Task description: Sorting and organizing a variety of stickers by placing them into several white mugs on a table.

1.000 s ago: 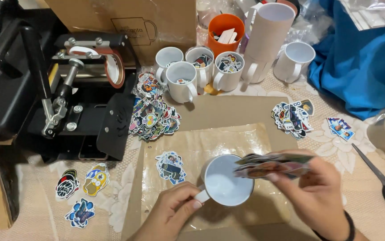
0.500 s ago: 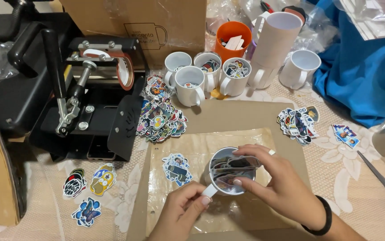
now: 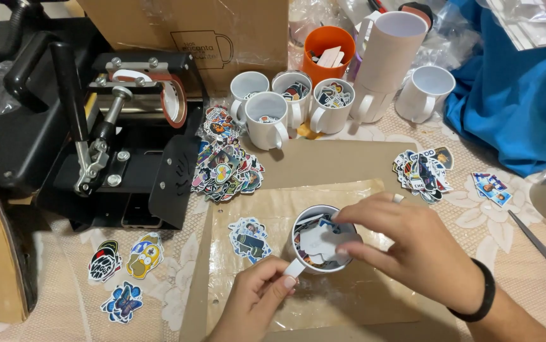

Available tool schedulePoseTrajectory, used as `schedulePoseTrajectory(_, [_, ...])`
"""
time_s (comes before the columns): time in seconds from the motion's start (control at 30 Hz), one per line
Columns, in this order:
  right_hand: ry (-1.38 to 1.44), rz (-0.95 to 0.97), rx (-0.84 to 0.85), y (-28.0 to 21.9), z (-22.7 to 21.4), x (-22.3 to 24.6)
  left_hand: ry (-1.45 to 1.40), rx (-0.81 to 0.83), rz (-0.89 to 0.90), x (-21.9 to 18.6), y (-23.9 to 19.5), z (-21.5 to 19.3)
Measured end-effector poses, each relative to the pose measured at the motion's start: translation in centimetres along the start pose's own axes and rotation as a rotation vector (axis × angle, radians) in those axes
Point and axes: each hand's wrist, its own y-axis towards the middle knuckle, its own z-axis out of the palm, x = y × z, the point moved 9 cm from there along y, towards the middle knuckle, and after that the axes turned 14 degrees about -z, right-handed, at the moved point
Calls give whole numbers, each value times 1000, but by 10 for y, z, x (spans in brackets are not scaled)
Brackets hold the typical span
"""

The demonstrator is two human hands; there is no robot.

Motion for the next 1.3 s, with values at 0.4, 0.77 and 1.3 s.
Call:
schedulePoseTrajectory(0.4, [68,-289,460,18,16,11,147,-26,175,-17,-9,1])
schedulePoseTrajectory(0.77, [175,-282,735,-4,54,20,138,-13,153,-14,-9,1])
schedulePoseTrajectory(1.3, [-25,-182,231,15,35,-22,55,-10,45,1,7,3])
